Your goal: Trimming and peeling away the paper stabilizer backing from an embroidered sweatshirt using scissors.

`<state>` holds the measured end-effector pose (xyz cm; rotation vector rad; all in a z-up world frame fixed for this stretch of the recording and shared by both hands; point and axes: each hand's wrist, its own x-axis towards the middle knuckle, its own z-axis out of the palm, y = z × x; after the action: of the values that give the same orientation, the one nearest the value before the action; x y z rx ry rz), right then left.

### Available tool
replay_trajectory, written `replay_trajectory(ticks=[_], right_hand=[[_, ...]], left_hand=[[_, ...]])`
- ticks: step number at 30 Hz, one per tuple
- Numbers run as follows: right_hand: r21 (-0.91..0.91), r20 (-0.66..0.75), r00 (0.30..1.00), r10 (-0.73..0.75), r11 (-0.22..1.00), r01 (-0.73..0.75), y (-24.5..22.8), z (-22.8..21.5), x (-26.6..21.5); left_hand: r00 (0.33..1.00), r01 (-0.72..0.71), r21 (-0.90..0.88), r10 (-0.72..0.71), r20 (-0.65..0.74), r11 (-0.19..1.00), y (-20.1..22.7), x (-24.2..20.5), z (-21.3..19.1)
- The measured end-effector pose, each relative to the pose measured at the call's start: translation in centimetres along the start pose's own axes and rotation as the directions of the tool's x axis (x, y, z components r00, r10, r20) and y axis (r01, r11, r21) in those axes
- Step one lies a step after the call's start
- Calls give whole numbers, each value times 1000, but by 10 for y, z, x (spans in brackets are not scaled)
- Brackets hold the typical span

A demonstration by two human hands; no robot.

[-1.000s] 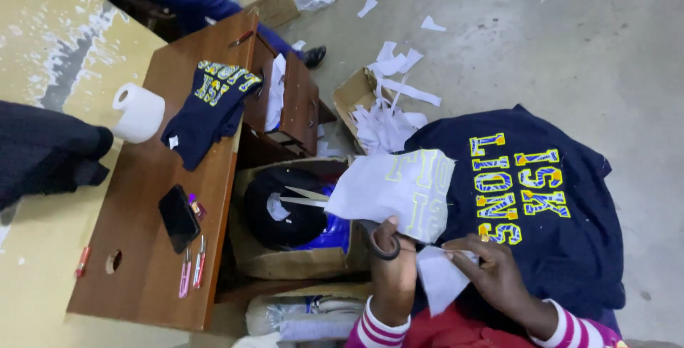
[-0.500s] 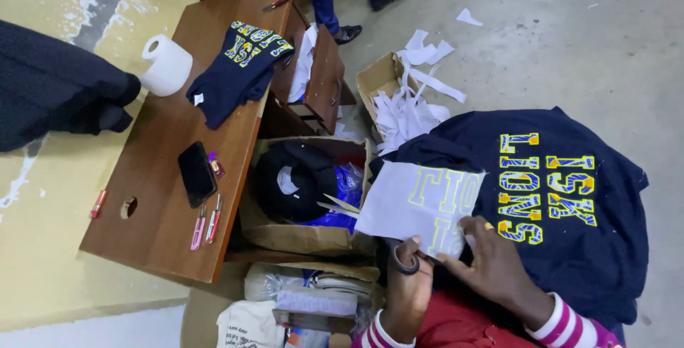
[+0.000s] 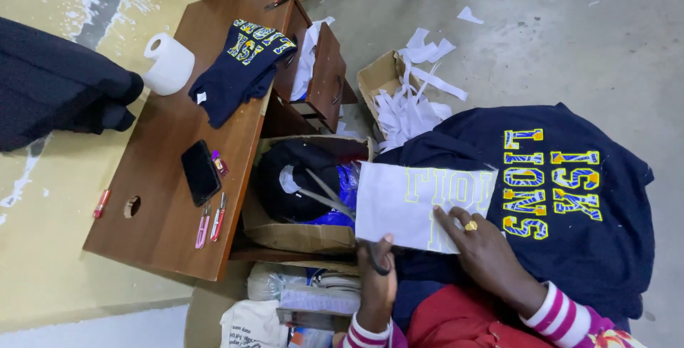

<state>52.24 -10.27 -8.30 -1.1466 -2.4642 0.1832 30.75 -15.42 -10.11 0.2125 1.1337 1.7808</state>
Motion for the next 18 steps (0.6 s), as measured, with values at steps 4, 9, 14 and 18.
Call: replay_trajectory(ticks=[4,9,14,18], right_hand=[[7,-29,995,-97,995,97,9,-2,-7],[-193,-112,974,-196,966,172,43,-25,-4],[-463,-305,790,-531,808,364,83,-134,24],[-477,-264,723,-638,738,478,90,-166,14]], left_hand=[[968,57,-77,-36,248,995,69,36,12],[949,68,35,-75,306,997,55,77,7],[898,136,32,-137,419,990,33,52,50],[860,178,-23,-144,489,984,9,53,50]])
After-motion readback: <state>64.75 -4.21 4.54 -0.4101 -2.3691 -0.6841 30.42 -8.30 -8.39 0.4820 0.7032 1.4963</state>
